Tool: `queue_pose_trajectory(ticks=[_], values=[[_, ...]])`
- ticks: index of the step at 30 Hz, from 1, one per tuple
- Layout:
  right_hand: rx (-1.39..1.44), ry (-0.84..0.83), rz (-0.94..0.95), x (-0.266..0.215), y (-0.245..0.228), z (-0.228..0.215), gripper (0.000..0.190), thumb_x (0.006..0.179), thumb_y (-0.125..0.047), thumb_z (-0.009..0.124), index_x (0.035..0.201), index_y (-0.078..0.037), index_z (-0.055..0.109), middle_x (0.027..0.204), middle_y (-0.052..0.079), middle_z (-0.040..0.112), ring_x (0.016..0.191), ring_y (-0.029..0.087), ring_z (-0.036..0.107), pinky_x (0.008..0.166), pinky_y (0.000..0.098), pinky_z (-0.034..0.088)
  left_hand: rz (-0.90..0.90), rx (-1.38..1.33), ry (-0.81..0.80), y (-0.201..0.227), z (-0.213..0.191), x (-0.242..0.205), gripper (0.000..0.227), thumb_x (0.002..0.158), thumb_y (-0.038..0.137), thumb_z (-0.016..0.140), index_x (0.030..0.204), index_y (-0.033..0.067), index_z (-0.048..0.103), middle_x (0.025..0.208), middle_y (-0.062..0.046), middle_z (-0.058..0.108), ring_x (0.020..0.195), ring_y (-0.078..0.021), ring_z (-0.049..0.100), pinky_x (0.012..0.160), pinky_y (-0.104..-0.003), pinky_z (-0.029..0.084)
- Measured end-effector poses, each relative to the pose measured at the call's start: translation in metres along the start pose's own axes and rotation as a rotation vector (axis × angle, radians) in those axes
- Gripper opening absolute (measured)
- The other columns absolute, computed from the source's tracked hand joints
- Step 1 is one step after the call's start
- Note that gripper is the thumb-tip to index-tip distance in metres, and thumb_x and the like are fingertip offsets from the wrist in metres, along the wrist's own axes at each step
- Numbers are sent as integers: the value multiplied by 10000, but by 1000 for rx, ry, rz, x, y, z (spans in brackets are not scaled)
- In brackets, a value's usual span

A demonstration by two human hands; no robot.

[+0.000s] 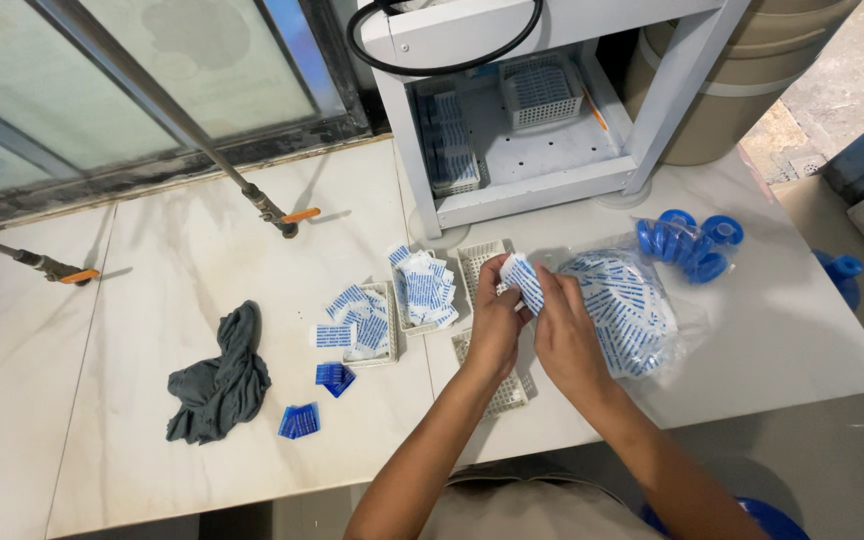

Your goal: The person removes a cloth from a small white cabinet, then repeatedly picks up blue and white printed strips from a plastic bag and arranges them into white plastic trays on the counter. The person continues to fill the trays with the strips throughout the clip.

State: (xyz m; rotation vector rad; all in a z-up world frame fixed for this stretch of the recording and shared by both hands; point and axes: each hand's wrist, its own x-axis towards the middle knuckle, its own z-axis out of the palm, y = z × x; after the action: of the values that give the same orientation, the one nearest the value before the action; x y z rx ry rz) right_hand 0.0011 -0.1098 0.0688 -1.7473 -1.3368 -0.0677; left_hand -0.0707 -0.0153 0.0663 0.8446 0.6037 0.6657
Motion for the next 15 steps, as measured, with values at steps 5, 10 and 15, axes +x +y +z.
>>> queue_pose_trajectory(ticks=[5,10,15], values=[[103,20,34,-2,1,5,563,920,108,507,1471,-11,499,1268,219,570,1104,383,637,891,434,535,68,212,-44,15,-37,-8,426,1023,18,445,1433,94,531,1313,-79,622,1081,-133,639,914,-317,563],[291,-181,201,-15,1,17,560,930,87,540,1463,-85,537,1288,146,628,1001,248,684,834,355,557,176,647,-39,23,-96,-7,324,972,-16,579,1271,38,692,1128,-118,763,958,-164,738,884,-310,625],[406,26,201,-22,78,-28,438,999,83,500,1410,-47,577,1332,150,671,1153,242,687,962,304,568,112,1046,-95,7,-126,-20,323,909,-12,630,1209,46,738,1051,-133,783,894,-224,759,824,-335,613]])
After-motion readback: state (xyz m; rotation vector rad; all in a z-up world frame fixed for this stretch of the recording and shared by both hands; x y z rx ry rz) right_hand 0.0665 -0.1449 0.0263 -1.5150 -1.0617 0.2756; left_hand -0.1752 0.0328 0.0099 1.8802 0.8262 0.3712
